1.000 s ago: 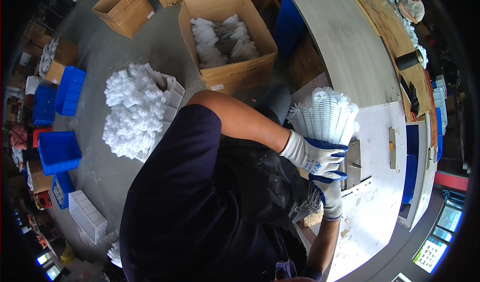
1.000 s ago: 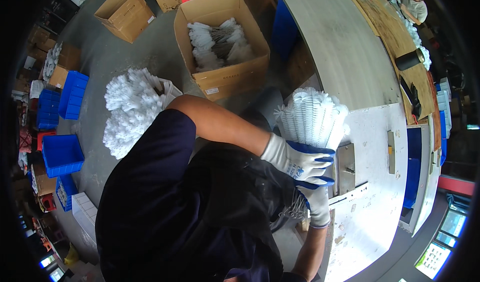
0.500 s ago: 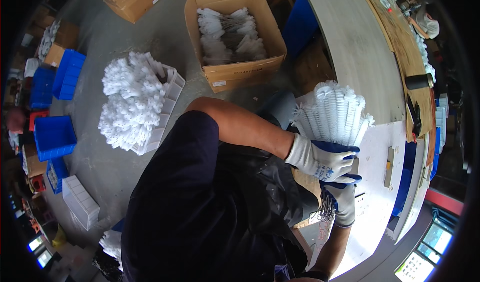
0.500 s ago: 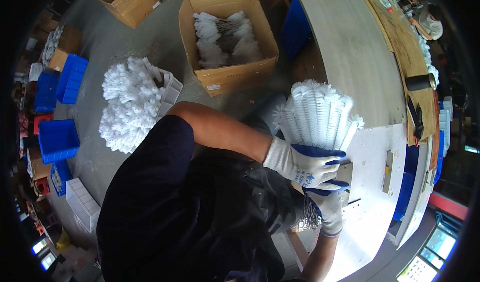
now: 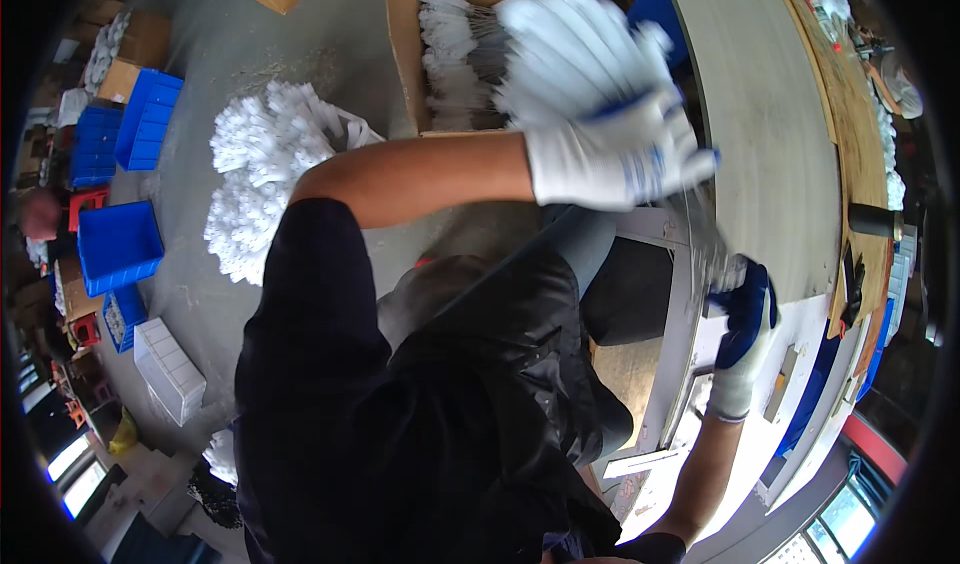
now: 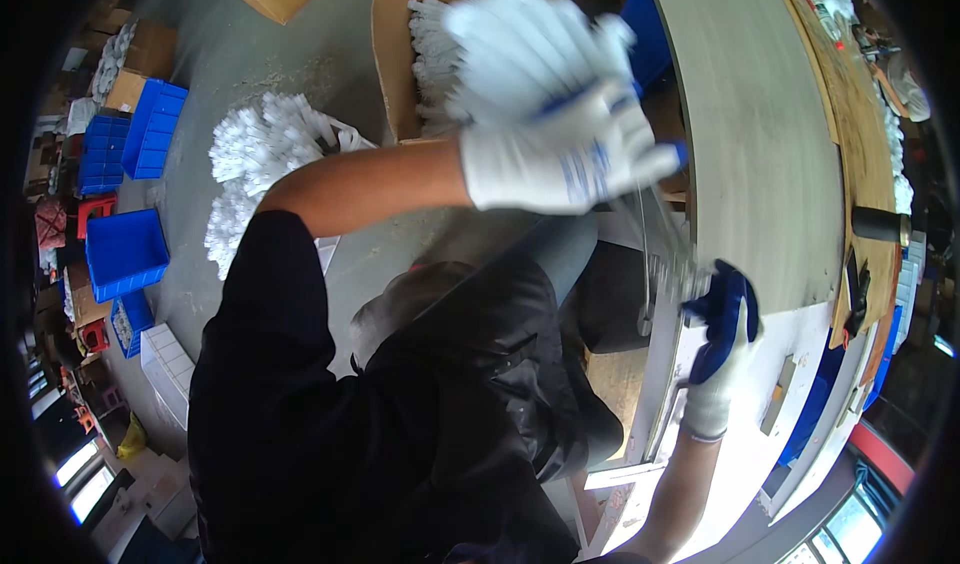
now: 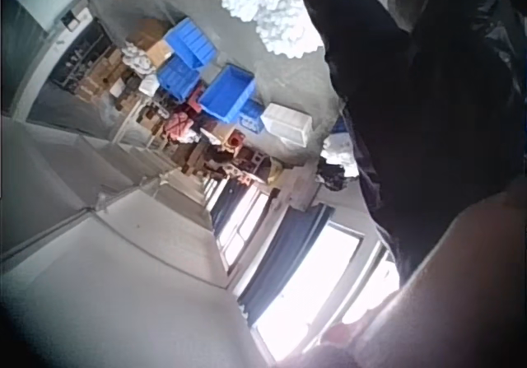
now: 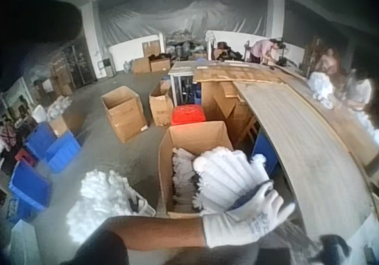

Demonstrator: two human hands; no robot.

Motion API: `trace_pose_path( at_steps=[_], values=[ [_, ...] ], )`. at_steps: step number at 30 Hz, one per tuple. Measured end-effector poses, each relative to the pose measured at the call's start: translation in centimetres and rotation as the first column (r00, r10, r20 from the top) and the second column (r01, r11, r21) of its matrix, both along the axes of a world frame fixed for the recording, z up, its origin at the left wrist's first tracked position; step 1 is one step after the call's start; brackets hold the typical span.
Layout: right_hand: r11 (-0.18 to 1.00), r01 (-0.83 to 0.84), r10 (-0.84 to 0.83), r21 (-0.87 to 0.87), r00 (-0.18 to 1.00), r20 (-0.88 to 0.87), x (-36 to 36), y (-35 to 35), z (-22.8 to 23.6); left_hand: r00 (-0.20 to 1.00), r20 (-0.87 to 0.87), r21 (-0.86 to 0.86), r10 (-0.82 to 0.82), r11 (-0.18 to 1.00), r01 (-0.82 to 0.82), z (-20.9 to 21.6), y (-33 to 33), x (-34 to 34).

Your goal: The person gathers white fluffy decorative items with metal stems from a table, aligns them into bundles, and places them into a cardboard box. The person repeats this process multiple times, organizing the items into neat bunches before packing them.

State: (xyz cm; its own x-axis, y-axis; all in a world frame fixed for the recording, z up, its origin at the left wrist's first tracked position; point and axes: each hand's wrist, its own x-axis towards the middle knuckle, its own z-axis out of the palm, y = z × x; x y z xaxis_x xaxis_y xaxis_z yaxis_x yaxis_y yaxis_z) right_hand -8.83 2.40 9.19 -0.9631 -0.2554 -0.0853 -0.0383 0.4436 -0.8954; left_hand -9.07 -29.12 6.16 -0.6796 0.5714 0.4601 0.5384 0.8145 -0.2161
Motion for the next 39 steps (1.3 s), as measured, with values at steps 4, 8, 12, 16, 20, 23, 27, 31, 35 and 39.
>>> trace_pose_path(
  at_steps=[4, 8, 12, 16, 20, 23, 27, 31, 35, 39],
  values=[
    [0.997, -0.058, 0.070, 0.055, 0.969, -0.236, -5.7, 1.0, -4.7, 0.941, -0.008, -0.076, 0.339, 0.938, -0.338, -1.5, -9.8, -5.8],
    [0.629, 0.020, 0.515, 0.777, 0.738, -0.436, -10.2, -2.3, -6.5, 0.814, -0.037, -0.352, 0.580, 0.755, -0.554, -6.1, -16.9, -9.1],
    [0.547, 0.032, 0.575, 0.837, 0.712, -0.403, -11.8, -2.9, -9.1, 0.703, 0.288, -0.218, 0.650, 0.759, -0.613, -12.5, -19.3, -11.5],
    [0.535, 0.023, 0.592, 0.844, 0.703, -0.395, -12.2, -3.3, -9.1, 0.460, 0.565, -0.361, 0.685, 0.707, -0.608, -18.6, -18.6, -13.6],
    [0.524, 0.028, 0.612, 0.851, 0.683, -0.399, -12.4, -3.4, -9.3, 0.399, 0.743, -0.255, 0.537, 0.778, -0.574, -27.4, -19.0, -13.2],
    [0.515, 0.020, 0.614, 0.857, 0.689, -0.385, -12.6, -3.8, -9.3, 0.166, 0.864, -0.299, 0.476, 0.749, -0.591, -29.6, -18.2, -13.0],
    [0.495, 0.014, 0.631, 0.869, 0.682, -0.371, -13.2, -4.1, -9.5, 0.097, 0.875, -0.378, 0.475, 0.794, -0.477, -36.6, -18.9, -12.6],
    [0.470, 0.025, 0.640, 0.882, 0.679, -0.360, -13.4, -4.2, -9.8, 0.150, 0.935, -0.201, 0.323, 0.827, -0.525, -35.3, -20.0, -13.1],
    [0.480, 0.033, 0.635, 0.876, 0.677, -0.373, -13.1, -3.9, -9.9, 0.179, 0.972, -0.004, 0.152, 0.773, -0.634, -31.4, -20.8, -13.3],
    [0.493, 0.024, 0.627, 0.869, 0.683, -0.375, -12.7, -4.1, -9.5, 0.265, 0.952, 0.046, 0.152, 0.787, -0.616, -28.0, -20.9, -14.0]
  ],
)
